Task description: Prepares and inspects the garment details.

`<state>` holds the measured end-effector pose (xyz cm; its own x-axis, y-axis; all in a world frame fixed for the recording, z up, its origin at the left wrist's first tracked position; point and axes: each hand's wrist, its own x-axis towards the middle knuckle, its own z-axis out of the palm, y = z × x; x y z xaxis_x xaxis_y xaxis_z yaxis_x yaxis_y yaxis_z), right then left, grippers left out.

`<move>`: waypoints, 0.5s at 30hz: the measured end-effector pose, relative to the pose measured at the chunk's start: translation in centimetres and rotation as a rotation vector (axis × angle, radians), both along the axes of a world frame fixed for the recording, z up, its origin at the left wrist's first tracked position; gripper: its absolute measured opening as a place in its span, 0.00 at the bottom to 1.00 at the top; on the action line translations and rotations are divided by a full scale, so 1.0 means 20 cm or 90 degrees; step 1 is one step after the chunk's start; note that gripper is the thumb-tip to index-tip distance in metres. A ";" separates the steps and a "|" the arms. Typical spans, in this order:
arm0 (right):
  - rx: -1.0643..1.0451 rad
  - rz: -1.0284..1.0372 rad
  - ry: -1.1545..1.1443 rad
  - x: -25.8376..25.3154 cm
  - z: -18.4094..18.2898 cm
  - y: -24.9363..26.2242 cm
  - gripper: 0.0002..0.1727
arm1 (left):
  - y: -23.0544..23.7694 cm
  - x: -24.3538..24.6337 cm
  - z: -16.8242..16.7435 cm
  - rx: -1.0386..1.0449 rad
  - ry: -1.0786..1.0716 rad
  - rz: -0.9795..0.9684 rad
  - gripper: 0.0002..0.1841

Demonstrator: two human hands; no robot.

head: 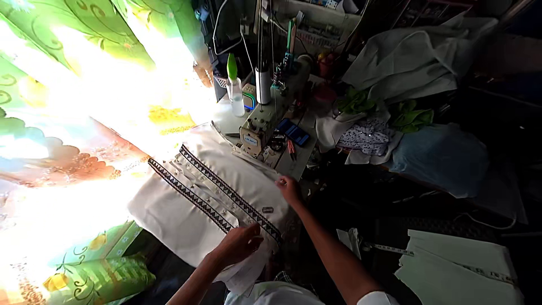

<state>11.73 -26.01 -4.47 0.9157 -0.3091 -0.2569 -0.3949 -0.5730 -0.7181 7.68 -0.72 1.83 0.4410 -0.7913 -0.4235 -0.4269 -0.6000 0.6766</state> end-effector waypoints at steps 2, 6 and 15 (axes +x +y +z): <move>-0.035 -0.056 -0.015 0.17 0.02 -0.14 0.23 | 0.04 0.05 0.21 -0.181 -0.018 0.156 0.15; -0.119 -0.126 0.039 0.44 0.01 -0.32 0.25 | 0.07 0.09 0.44 -0.471 -0.006 0.481 0.05; -0.196 -0.185 0.076 0.59 -0.13 -0.28 0.23 | 0.41 0.23 0.27 -0.389 0.434 0.698 0.07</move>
